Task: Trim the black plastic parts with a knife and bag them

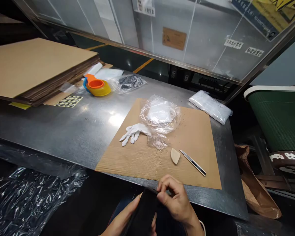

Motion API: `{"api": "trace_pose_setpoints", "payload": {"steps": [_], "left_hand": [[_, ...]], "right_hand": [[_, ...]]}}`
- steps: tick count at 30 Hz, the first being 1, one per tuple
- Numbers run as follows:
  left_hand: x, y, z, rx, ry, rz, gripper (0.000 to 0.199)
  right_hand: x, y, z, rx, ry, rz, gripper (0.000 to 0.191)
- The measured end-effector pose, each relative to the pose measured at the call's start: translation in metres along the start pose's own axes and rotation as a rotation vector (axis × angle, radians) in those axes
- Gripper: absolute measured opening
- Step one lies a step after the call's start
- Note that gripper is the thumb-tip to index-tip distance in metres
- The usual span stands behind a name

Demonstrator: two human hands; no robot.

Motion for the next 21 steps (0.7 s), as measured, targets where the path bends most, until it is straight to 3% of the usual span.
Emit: {"api": "trace_pose_setpoints", "payload": {"steps": [2, 5, 8, 11, 14, 17, 21], "left_hand": [[0.005, -0.004, 0.0, -0.037, 0.186, 0.099, 0.052], [-0.006, -0.013, 0.005, -0.121, 0.366, 0.093, 0.046], [-0.024, -0.02, 0.012, -0.166, 0.509, 0.024, 0.05], [-0.039, -0.021, 0.019, -0.225, 0.579, -0.071, 0.052], [-0.05, -0.018, 0.029, -0.304, 0.59, -0.169, 0.048], [-0.063, -0.013, 0.037, -0.355, 0.587, -0.296, 0.043], [-0.081, -0.007, 0.043, -0.405, 0.543, -0.46, 0.04]], "right_hand": [[-0.024, -0.006, 0.021, -0.136, 0.141, -0.046, 0.037], [-0.068, -0.014, 0.062, -0.348, 0.373, -0.161, 0.023], [-0.105, -0.021, 0.086, -0.39, 0.533, -0.26, 0.018], [-0.121, -0.02, 0.094, -0.365, 0.601, -0.322, 0.017], [-0.111, -0.01, 0.091, -0.359, 0.604, -0.386, 0.02], [-0.076, 0.004, 0.066, -0.267, 0.5, -0.407, 0.027], [-0.012, 0.02, -0.006, 0.165, 0.03, -0.404, 0.029]]}}
Point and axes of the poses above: each hand's wrist, its own y-axis away from the middle knuckle, its own z-axis out of the back of the hand, x = y × z, the point moved 8 cm from there along -y, towards the middle knuckle, and after that the axes turned 2 degrees about -x, right-handed, at the moved point
